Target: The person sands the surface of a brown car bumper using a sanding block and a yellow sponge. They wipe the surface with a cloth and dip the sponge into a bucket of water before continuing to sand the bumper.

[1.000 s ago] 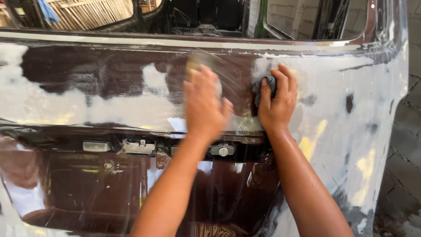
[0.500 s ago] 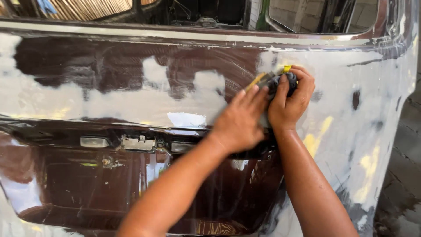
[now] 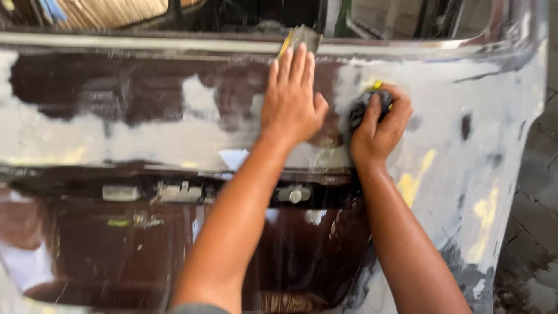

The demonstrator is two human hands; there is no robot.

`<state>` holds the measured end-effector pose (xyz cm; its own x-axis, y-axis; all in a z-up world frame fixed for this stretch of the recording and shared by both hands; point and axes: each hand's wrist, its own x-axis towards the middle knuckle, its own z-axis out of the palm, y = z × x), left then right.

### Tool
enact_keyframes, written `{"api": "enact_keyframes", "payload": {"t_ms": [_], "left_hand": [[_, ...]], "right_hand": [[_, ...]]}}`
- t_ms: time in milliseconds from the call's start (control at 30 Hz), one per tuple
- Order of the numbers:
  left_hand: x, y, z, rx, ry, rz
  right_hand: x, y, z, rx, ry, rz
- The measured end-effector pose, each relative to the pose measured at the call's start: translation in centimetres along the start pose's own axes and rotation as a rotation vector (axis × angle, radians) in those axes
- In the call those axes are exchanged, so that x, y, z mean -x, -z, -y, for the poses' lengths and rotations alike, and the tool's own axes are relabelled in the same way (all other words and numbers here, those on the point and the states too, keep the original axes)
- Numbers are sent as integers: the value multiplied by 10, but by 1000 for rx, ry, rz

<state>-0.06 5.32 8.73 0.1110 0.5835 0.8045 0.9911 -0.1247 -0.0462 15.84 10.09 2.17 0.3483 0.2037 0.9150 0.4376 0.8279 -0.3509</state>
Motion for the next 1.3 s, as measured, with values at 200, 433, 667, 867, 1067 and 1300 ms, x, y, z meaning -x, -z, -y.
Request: {"api": "enact_keyframes", "payload": {"t_ms": [200, 433, 667, 867, 1067, 1300], "left_hand": [[9, -44, -7, 103, -439, 145], [38, -1, 17, -135, 23, 40], [69, -16, 46, 91, -200, 45], [98, -22, 1, 23, -106, 3], [82, 0, 46, 27, -49, 162], [119, -3, -31, 52, -321, 320]], "right_hand": [[1, 5, -10, -178, -50, -14], [-1, 2, 0, 83, 65, 38], [-4, 5, 3, -3, 5, 72], [-3, 2, 7, 129, 102, 111], [-2, 7, 7, 110, 105, 136], [-2, 5, 1, 54, 98, 123]]}}
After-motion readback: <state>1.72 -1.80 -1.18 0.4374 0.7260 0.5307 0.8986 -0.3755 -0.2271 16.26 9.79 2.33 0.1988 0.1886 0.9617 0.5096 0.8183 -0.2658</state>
